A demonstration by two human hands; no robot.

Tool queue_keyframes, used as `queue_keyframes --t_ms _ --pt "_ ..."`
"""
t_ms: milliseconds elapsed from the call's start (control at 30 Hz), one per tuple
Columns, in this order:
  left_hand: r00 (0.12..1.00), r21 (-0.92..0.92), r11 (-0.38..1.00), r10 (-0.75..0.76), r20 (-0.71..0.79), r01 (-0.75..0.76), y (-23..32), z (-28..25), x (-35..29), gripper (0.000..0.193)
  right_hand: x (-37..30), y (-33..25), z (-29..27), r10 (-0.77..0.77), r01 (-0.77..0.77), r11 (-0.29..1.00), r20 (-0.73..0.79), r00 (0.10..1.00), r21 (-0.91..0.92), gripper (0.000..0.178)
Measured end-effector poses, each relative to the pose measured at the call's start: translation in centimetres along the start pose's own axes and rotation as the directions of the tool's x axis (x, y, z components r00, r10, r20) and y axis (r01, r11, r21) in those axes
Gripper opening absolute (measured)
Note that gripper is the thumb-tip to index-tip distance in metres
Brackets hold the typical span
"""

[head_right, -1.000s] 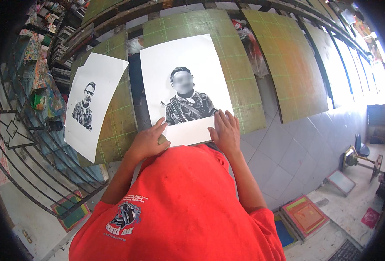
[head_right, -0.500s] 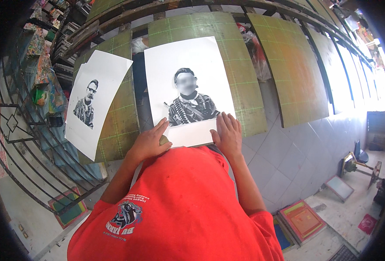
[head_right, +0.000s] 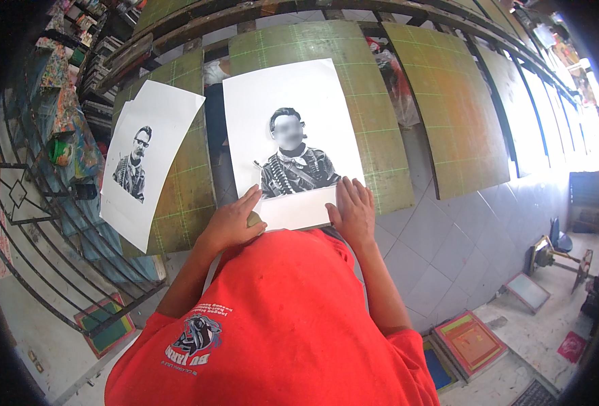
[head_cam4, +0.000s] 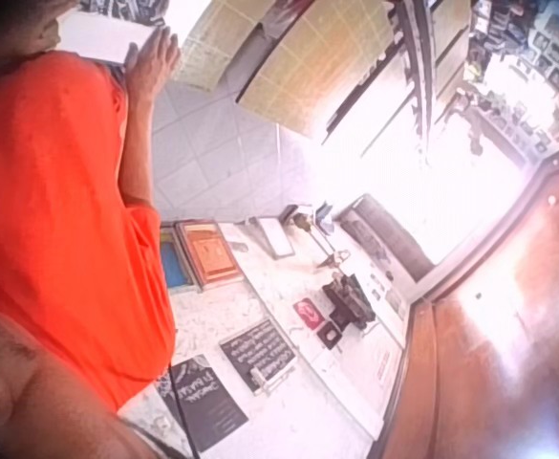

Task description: The person prepares screen printing inks by selecting and mixing pigments. They open a pink container, pour its contents into a small cup, and then add a dark pigment from another container. The person uses a spatula to stir the mixture in the cup.

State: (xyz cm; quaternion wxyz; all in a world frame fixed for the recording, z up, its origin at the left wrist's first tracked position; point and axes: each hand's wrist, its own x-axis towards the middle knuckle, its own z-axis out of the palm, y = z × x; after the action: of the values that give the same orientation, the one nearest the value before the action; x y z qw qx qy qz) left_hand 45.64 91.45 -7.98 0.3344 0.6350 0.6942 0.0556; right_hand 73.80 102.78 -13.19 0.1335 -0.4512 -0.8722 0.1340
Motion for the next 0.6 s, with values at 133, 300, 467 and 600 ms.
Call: queue_keyframes --t_ms 133,300,467,600 --pt "1.000 -0.003 1.000 -0.014 0.018 0.014 0.31 -0.34 -0.08 0.078 -0.05 0.11 0.14 -0.015 0.014 1.000 -0.006 1.000 -0.023 0.057" --pt "1.000 0.003 1.000 -0.018 0.025 0.017 0.21 -0.28 -0.07 0.078 -0.12 0.03 0.05 -0.032 0.032 0.999 -0.008 0.999 -0.039 0.055" --pt "1.000 0.042 0.999 0.015 0.001 -0.015 -0.13 0.04 0.01 0.079 -0.30 0.21 0.26 -0.046 0.045 0.998 -0.028 0.999 -0.041 0.051" --pt "0.999 0.061 0.997 0.044 -0.025 -0.042 -0.50 0.45 0.01 0.079 -0.34 0.20 0.24 -0.049 0.047 0.998 -0.039 0.998 -0.039 0.049"
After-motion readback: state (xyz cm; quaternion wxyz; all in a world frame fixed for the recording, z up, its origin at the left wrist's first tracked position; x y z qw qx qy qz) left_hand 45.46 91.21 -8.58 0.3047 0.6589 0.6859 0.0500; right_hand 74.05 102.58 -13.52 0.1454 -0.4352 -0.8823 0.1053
